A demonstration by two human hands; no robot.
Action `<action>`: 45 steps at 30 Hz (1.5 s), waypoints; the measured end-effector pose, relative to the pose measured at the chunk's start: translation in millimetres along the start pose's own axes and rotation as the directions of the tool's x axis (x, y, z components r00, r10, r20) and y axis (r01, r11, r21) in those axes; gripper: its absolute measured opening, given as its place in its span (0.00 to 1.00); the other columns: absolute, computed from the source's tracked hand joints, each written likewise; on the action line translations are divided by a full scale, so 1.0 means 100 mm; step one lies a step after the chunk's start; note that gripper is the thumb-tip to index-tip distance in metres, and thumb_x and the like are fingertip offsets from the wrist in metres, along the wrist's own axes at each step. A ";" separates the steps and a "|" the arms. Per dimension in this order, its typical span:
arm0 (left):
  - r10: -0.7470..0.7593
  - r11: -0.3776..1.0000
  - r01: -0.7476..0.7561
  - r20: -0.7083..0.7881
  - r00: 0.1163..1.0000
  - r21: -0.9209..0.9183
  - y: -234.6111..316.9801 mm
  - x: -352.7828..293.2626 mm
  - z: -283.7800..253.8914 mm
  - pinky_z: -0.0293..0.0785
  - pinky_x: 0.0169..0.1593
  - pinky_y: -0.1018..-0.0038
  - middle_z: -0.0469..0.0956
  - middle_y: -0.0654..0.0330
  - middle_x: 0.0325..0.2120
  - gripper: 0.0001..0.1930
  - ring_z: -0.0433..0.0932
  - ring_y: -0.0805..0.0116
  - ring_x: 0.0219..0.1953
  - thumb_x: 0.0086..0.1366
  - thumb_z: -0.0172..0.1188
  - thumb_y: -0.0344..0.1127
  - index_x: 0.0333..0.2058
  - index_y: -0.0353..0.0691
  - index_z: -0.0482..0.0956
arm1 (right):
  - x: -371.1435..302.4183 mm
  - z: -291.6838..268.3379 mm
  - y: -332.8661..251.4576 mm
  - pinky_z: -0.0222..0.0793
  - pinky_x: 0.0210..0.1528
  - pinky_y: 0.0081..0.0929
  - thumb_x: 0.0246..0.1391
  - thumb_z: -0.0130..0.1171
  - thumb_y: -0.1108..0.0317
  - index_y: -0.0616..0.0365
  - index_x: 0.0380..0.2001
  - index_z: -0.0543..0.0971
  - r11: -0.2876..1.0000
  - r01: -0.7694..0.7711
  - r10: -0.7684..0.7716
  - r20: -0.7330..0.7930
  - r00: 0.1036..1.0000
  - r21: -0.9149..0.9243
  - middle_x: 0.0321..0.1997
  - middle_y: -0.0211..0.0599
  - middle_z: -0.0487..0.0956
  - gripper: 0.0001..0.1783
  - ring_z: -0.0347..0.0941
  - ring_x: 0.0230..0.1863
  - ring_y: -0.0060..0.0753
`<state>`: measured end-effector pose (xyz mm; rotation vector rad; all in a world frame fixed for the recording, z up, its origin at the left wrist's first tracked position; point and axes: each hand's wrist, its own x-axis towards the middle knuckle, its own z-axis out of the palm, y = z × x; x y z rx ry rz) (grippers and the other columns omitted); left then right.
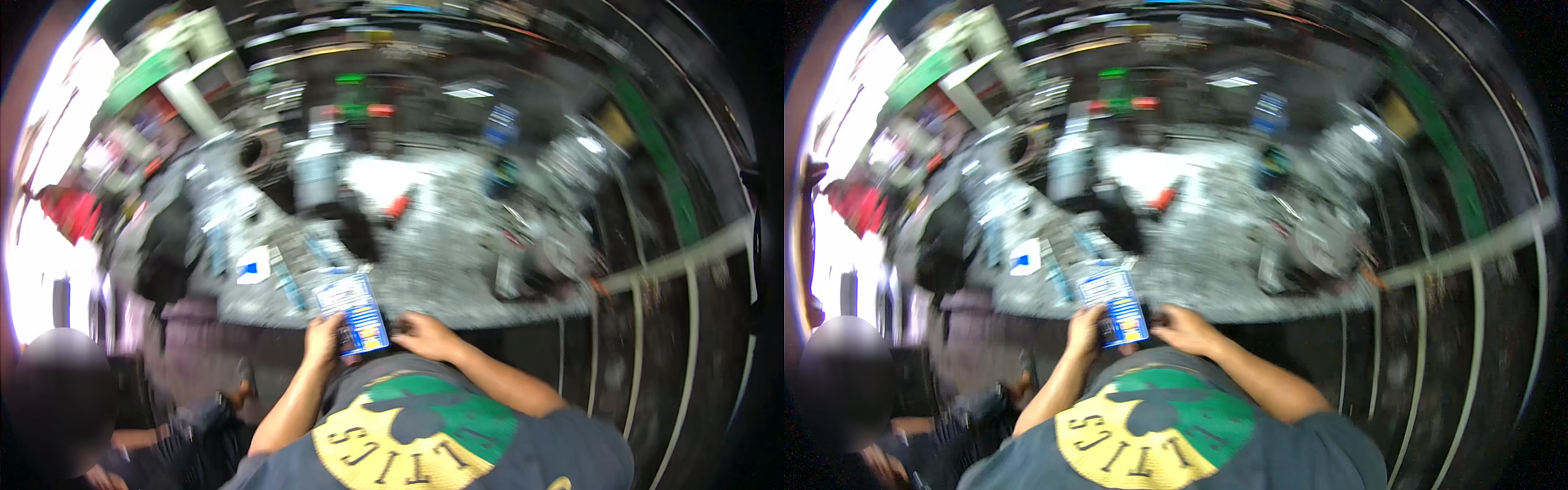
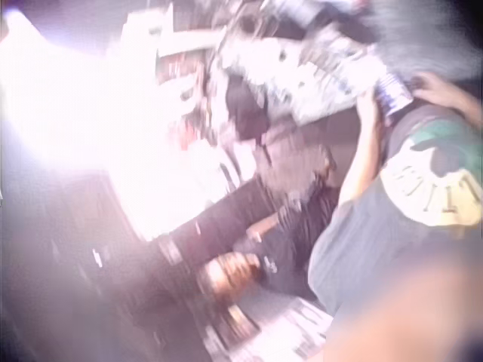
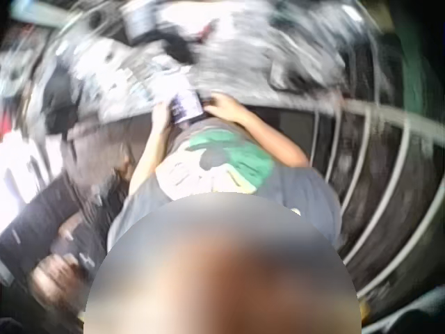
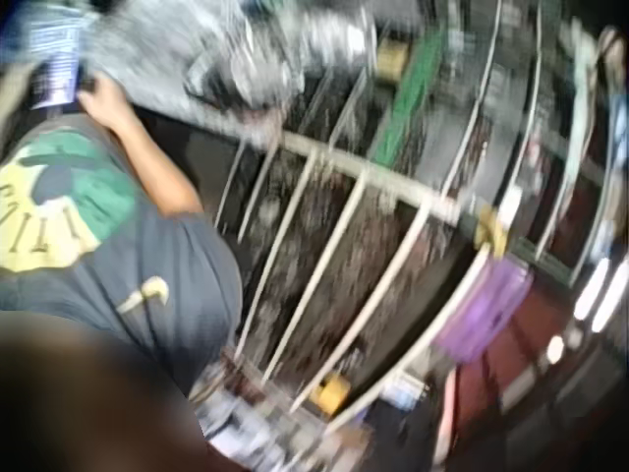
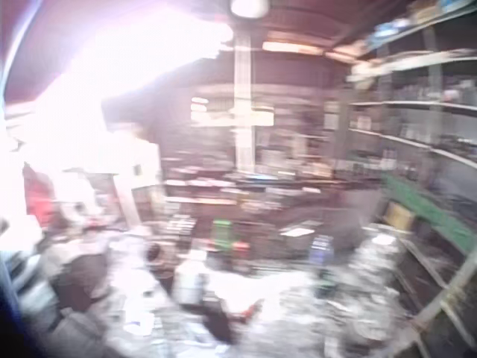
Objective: The person opens a small package of mechanical parts, removes a component, and uses a tool to adjust or clean a cylindrical mechanical assembly on a workbench. The person then places the part back into the packaging and continues handling the assembly.
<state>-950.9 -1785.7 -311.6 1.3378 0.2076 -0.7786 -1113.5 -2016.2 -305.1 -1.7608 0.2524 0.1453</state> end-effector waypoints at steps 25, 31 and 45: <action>0.213 0.878 -0.377 -0.464 0.860 -0.296 0.35 -1.11 -2.67 0.86 0.52 0.65 0.89 0.53 0.47 0.17 0.89 0.64 0.44 0.70 0.65 0.27 0.56 0.29 0.83 | 1.62 2.30 -1.24 0.80 0.53 0.34 0.68 0.68 0.65 0.63 0.51 0.84 0.947 0.069 0.118 0.542 0.832 -0.313 0.45 0.42 0.89 0.15 0.85 0.47 0.32; 0.236 0.809 -0.515 -0.647 0.725 -0.282 0.48 -1.49 -3.77 0.85 0.56 0.63 0.88 0.51 0.49 0.20 0.89 0.60 0.48 0.67 0.60 0.21 0.57 0.28 0.81 | 1.99 3.19 -1.65 0.81 0.53 0.37 0.67 0.68 0.63 0.64 0.52 0.84 0.945 0.187 0.025 0.631 0.776 -0.267 0.45 0.46 0.89 0.16 0.87 0.48 0.39; 0.121 0.697 -0.636 -0.820 0.560 -0.331 1.12 -1.35 -5.71 0.87 0.56 0.59 0.88 0.52 0.48 0.18 0.89 0.58 0.48 0.70 0.60 0.26 0.57 0.30 0.81 | 3.66 5.33 -2.19 0.80 0.52 0.46 0.67 0.69 0.61 0.62 0.50 0.83 0.904 0.355 -0.009 0.819 0.573 -0.239 0.44 0.53 0.88 0.17 0.86 0.47 0.53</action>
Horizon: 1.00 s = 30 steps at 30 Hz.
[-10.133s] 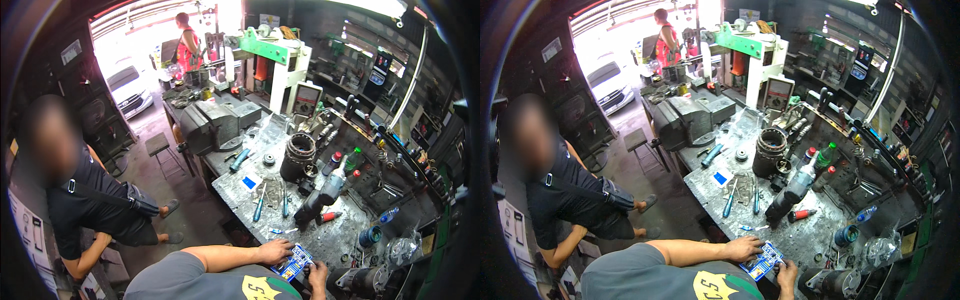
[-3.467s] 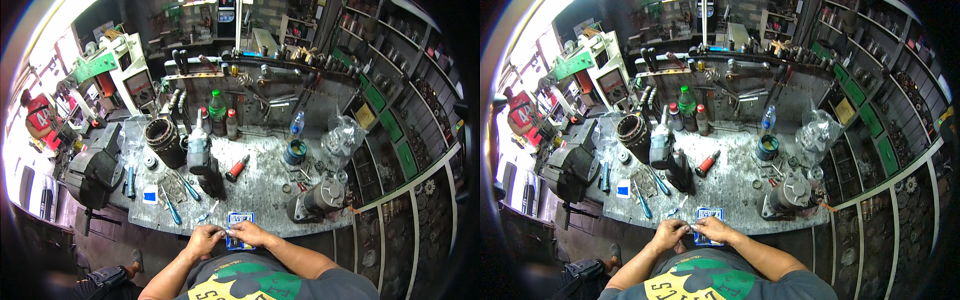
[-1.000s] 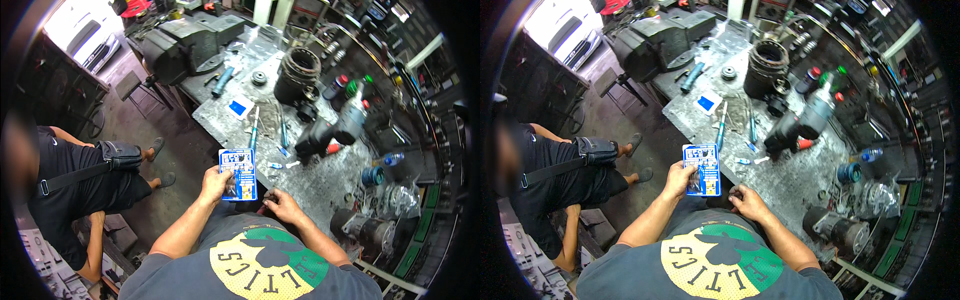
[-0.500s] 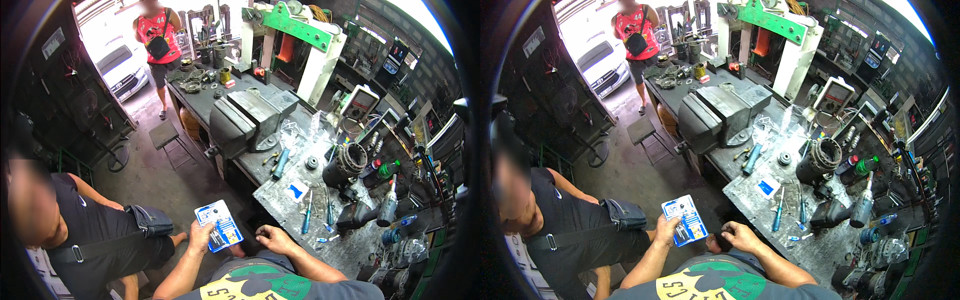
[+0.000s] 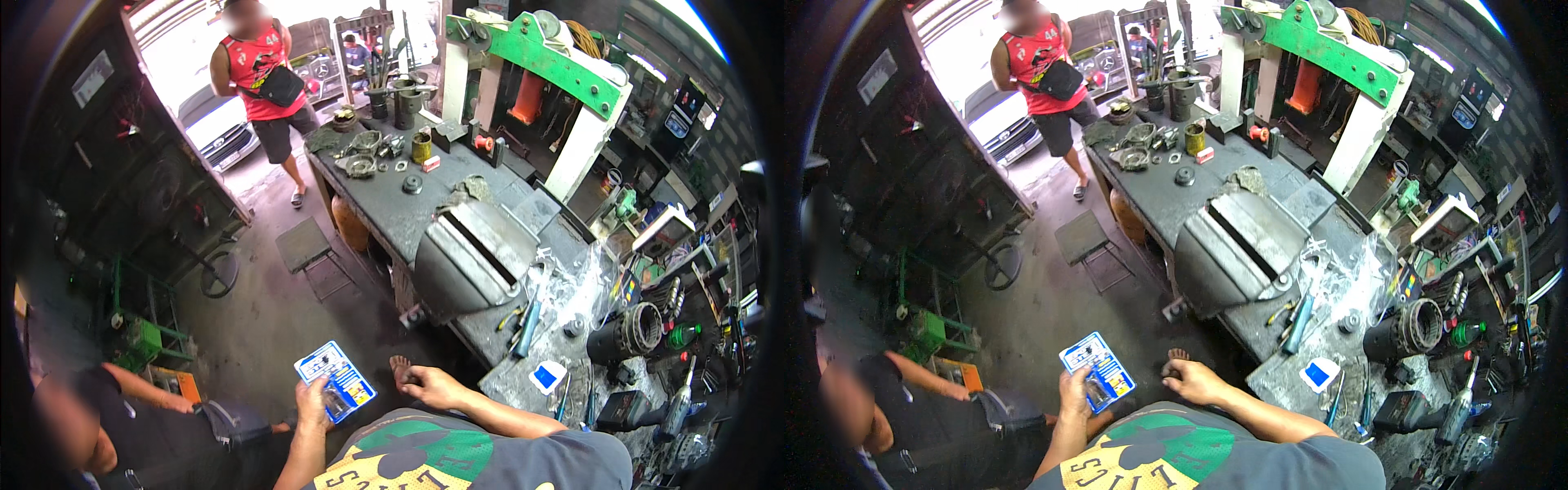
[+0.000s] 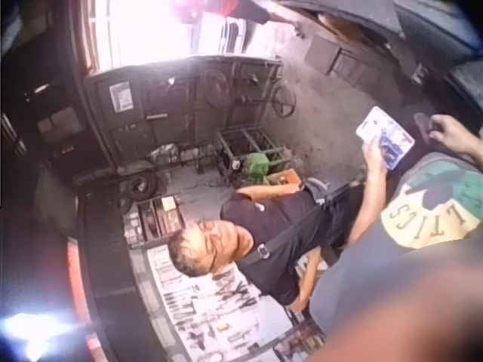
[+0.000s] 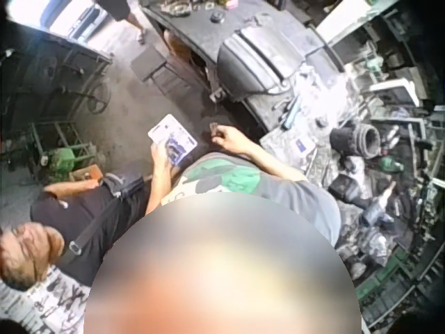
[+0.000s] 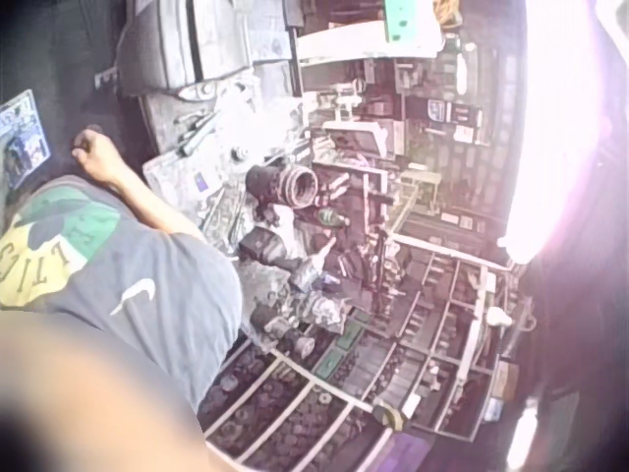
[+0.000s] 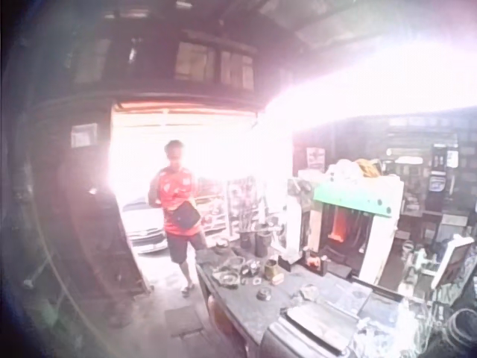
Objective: The person opens a small package of mechanical parts, removes a component, and uses a tool to adjust or clean a cylindrical mechanical assembly on a workbench. The person then places the part back into the packaging and continues handling the assembly.
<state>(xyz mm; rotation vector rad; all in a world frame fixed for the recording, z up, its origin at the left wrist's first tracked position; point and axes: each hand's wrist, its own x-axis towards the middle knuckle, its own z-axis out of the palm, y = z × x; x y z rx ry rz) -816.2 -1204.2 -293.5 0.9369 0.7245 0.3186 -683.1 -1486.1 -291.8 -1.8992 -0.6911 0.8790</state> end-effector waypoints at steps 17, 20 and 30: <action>-0.108 0.987 0.090 0.138 0.984 0.135 1.29 3.08 0.30 0.87 0.56 0.56 0.87 0.49 0.49 0.20 0.89 0.54 0.48 0.69 0.58 0.28 0.58 0.31 0.80 | 2.42 -0.57 -1.00 0.80 0.61 0.46 0.63 0.68 0.65 0.61 0.71 0.71 0.991 -0.030 0.083 -0.424 0.902 0.130 0.55 0.54 0.86 0.35 0.85 0.56 0.56; -0.105 0.984 0.064 0.251 0.962 0.167 1.63 3.77 0.34 0.87 0.55 0.57 0.87 0.51 0.48 0.19 0.89 0.56 0.47 0.69 0.58 0.27 0.58 0.31 0.80 | 2.86 -0.56 -1.05 0.80 0.60 0.47 0.63 0.69 0.66 0.60 0.73 0.70 0.988 -0.064 0.139 -0.626 0.767 0.140 0.59 0.56 0.83 0.37 0.85 0.54 0.55; -0.137 0.974 0.047 0.417 0.899 0.220 2.49 5.12 0.61 0.88 0.53 0.57 0.87 0.51 0.49 0.22 0.89 0.55 0.46 0.67 0.57 0.25 0.59 0.31 0.79 | 3.92 -1.43 -1.36 0.78 0.66 0.47 0.62 0.72 0.65 0.59 0.77 0.64 0.965 -0.263 0.099 -0.939 0.329 0.010 0.73 0.63 0.69 0.44 0.81 0.62 0.57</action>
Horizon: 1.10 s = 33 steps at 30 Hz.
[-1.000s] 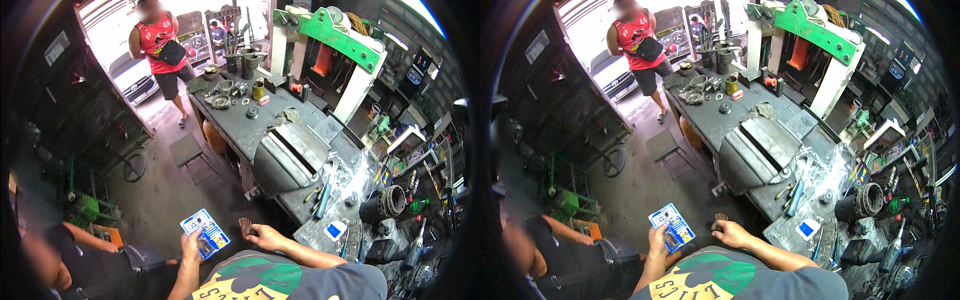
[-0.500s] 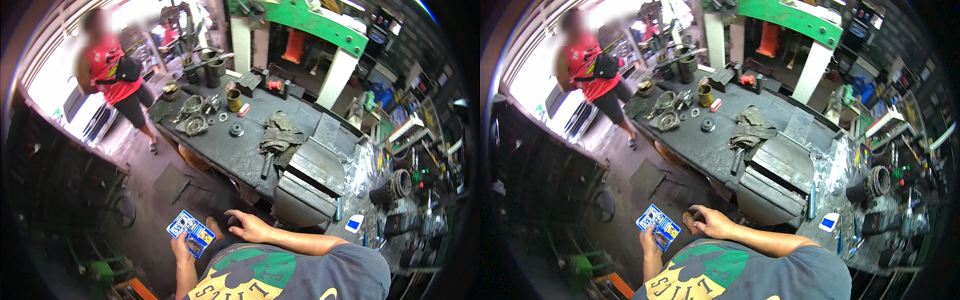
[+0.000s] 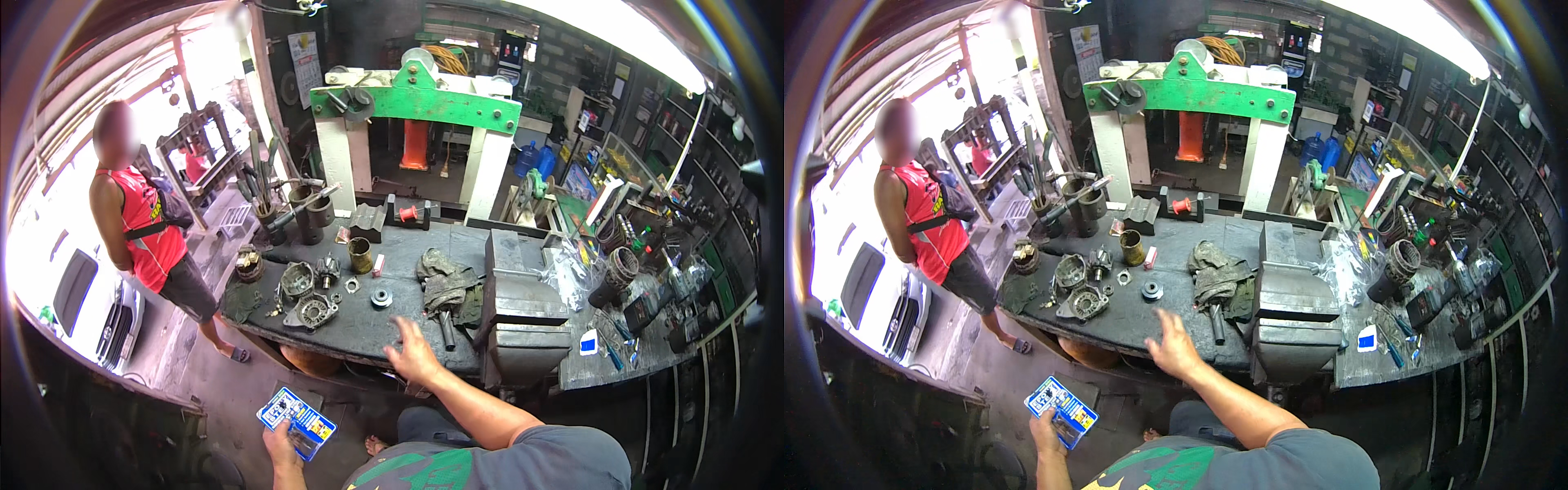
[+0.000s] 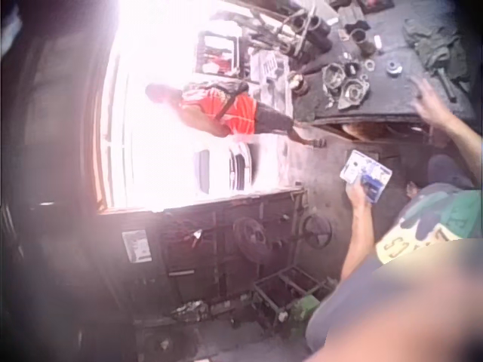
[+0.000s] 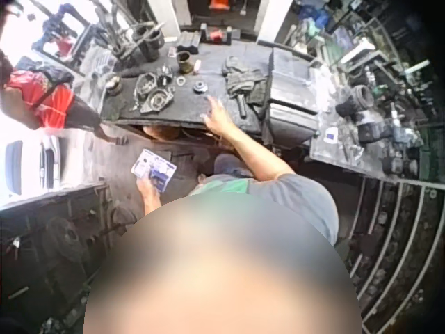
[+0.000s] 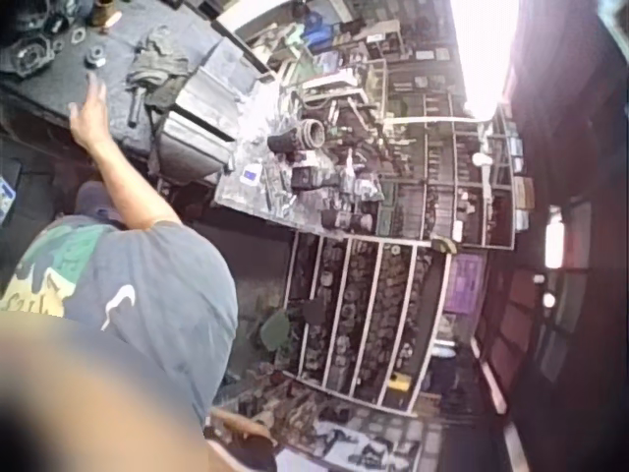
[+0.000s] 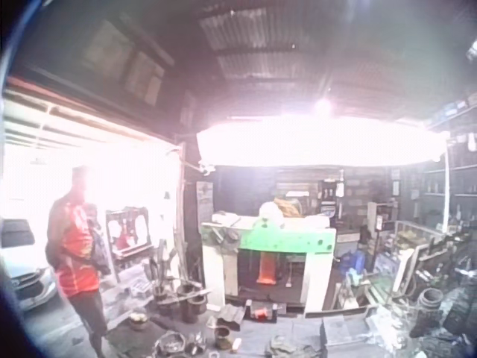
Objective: The person opens a small package of mechanical parts, removes a component, and uses a tool to adjust or clean a cylindrical mechanical assembly on a workbench. The person then places the part back into the packaging and continues handling the assembly.
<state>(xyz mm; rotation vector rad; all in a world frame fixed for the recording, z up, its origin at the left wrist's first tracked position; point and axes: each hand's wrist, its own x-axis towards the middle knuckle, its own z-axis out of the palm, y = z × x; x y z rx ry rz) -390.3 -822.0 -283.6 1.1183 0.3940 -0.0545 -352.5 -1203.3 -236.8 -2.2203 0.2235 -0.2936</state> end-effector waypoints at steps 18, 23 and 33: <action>-0.066 0.987 0.085 -0.132 0.989 0.139 0.08 1.06 -0.05 0.82 0.57 0.59 0.84 0.51 0.51 0.21 0.86 0.57 0.51 0.71 0.59 0.28 0.61 0.30 0.78 | 2.08 -0.44 1.99 0.76 0.60 0.58 0.56 0.61 0.69 0.66 0.46 0.85 0.849 -0.513 0.317 -0.655 0.686 -0.127 0.46 0.67 0.86 0.16 0.83 0.53 0.69; -0.110 0.984 0.121 -0.090 0.990 0.133 0.17 1.42 0.10 0.81 0.58 0.60 0.85 0.52 0.52 0.21 0.85 0.59 0.52 0.72 0.59 0.30 0.61 0.29 0.78 | 2.26 -0.85 1.46 0.79 0.54 0.49 0.56 0.63 0.70 0.67 0.45 0.84 0.942 -0.320 0.294 -0.715 0.634 0.103 0.43 0.62 0.88 0.15 0.86 0.48 0.66; -0.189 0.966 0.192 -0.036 0.981 0.175 0.21 1.83 0.58 0.85 0.53 0.59 0.86 0.54 0.48 0.19 0.87 0.58 0.46 0.71 0.60 0.29 0.59 0.34 0.78 | 2.53 -1.75 0.82 0.78 0.57 0.39 0.65 0.69 0.70 0.67 0.52 0.81 0.991 0.105 0.047 -0.957 0.287 0.080 0.51 0.48 0.89 0.16 0.85 0.52 0.41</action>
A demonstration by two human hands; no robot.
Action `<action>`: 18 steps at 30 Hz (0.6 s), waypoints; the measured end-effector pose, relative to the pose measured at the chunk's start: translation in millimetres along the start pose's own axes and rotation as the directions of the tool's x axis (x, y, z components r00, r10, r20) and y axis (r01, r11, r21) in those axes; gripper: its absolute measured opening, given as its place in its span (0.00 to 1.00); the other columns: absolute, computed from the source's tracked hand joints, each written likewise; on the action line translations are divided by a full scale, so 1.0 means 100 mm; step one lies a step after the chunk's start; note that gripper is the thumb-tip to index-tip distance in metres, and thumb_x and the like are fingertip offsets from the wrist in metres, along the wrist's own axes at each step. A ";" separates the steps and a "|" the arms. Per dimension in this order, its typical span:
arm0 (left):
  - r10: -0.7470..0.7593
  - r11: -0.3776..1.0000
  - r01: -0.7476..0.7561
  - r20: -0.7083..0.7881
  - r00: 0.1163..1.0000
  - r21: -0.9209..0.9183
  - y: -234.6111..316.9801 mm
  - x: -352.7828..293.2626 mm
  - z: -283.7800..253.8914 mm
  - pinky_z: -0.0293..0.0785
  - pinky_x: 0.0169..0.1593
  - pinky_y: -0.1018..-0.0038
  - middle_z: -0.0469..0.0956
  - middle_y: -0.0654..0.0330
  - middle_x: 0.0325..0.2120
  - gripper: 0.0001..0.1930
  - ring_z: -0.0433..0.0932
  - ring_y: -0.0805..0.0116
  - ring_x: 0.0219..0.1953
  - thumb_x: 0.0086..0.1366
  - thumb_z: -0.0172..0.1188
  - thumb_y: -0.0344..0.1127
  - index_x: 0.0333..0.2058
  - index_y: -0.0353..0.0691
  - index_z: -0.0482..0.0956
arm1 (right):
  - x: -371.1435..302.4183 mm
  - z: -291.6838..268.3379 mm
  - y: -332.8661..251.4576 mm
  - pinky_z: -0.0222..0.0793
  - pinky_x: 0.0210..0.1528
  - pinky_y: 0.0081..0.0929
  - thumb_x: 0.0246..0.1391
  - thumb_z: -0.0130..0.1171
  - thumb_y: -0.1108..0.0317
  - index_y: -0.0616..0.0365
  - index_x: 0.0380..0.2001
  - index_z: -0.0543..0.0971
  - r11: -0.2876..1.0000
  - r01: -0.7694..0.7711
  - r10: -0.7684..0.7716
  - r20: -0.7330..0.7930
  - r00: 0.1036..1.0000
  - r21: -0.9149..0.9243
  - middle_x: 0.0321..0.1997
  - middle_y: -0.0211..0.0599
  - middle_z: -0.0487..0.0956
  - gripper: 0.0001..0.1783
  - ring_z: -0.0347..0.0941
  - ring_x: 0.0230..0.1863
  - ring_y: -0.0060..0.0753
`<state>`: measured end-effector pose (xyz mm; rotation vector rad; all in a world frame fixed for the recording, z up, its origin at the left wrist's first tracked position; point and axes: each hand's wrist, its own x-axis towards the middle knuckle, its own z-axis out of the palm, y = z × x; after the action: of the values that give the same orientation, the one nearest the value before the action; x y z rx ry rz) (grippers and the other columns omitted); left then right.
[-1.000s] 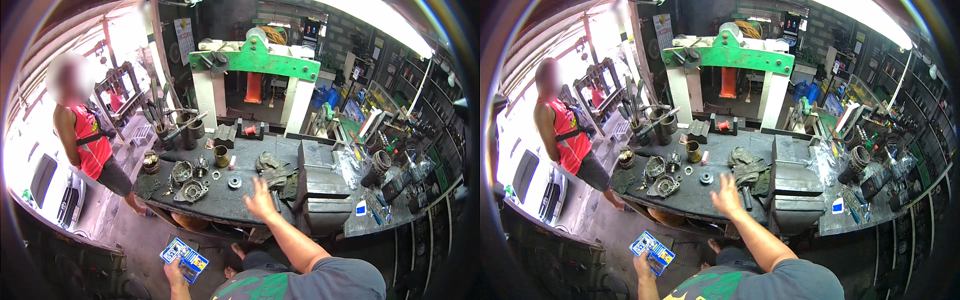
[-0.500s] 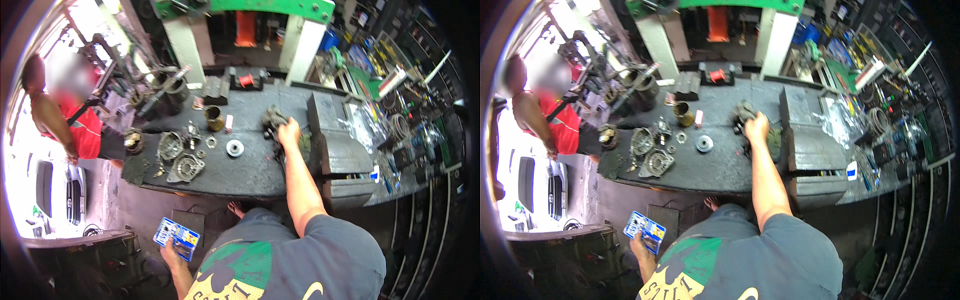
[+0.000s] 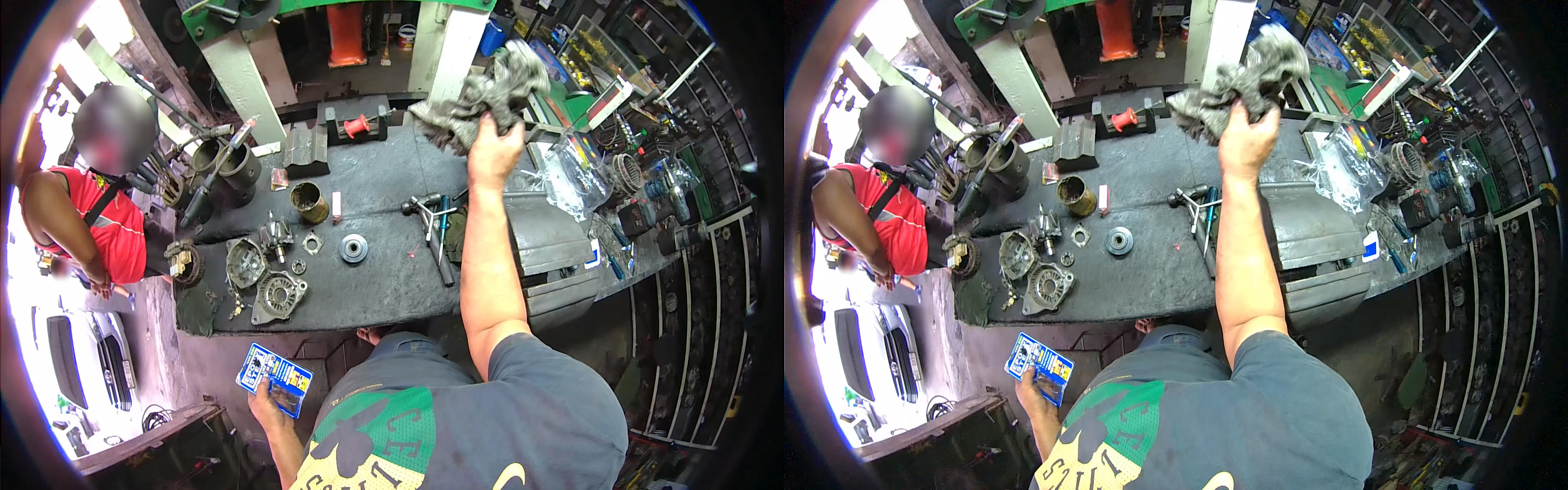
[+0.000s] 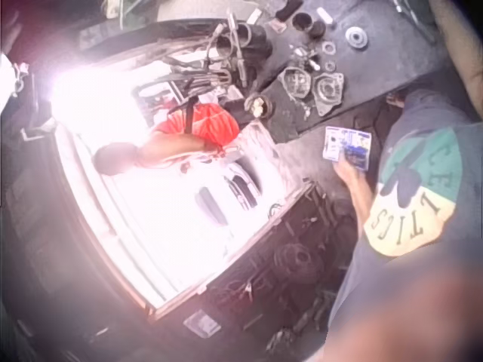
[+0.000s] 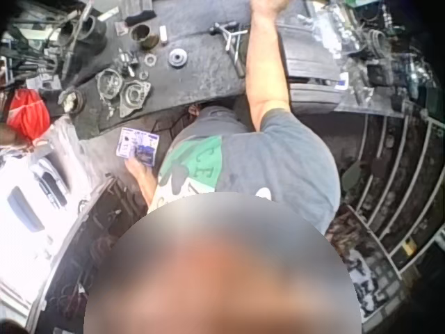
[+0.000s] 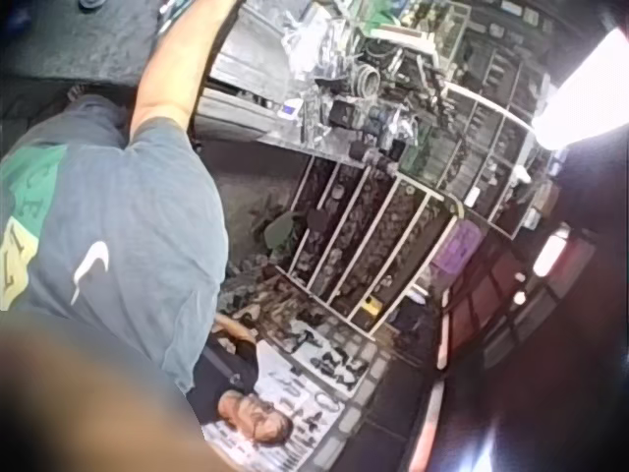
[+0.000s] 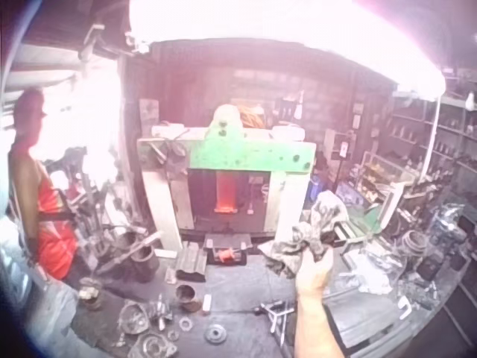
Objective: The person opens a small package of mechanical parts, removes a component, and uses a tool to adjust or clean a cylindrical mechanical assembly on a workbench. The person then places the part back into the packaging and continues handling the assembly.
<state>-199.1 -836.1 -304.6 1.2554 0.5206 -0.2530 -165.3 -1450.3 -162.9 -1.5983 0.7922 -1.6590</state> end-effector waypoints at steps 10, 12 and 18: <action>-0.021 0.996 0.009 0.141 0.990 0.087 -0.10 -0.05 0.09 0.85 0.55 0.56 0.86 0.52 0.49 0.21 0.88 0.56 0.48 0.71 0.58 0.32 0.60 0.32 0.77 | -2.21 -0.64 0.09 0.60 0.83 0.50 0.56 0.79 0.53 0.67 0.81 0.54 0.876 0.149 0.442 0.887 0.132 -0.459 0.83 0.79 0.51 0.61 0.56 0.83 0.73; -0.032 0.992 0.005 0.202 0.979 0.129 -0.17 -0.14 0.12 0.86 0.55 0.57 0.86 0.52 0.49 0.21 0.88 0.56 0.48 0.71 0.58 0.31 0.60 0.32 0.77 | -2.54 -1.06 -0.16 0.64 0.80 0.52 0.57 0.77 0.57 0.62 0.81 0.57 0.956 0.116 0.269 0.963 0.027 -0.270 0.81 0.77 0.56 0.57 0.63 0.79 0.75; -0.076 0.985 0.019 0.335 0.939 0.169 -0.46 -0.53 0.21 0.86 0.53 0.59 0.86 0.52 0.48 0.20 0.89 0.57 0.47 0.70 0.58 0.32 0.59 0.31 0.78 | -2.80 -2.48 -0.48 0.74 0.70 0.50 0.60 0.74 0.61 0.60 0.78 0.64 0.959 0.056 0.283 0.937 -0.206 -0.277 0.72 0.59 0.72 0.47 0.75 0.70 0.65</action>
<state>-261.1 -875.6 -311.7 1.3242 0.2341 -0.5528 -414.5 -1202.9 -298.7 -2.1972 0.1227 0.3561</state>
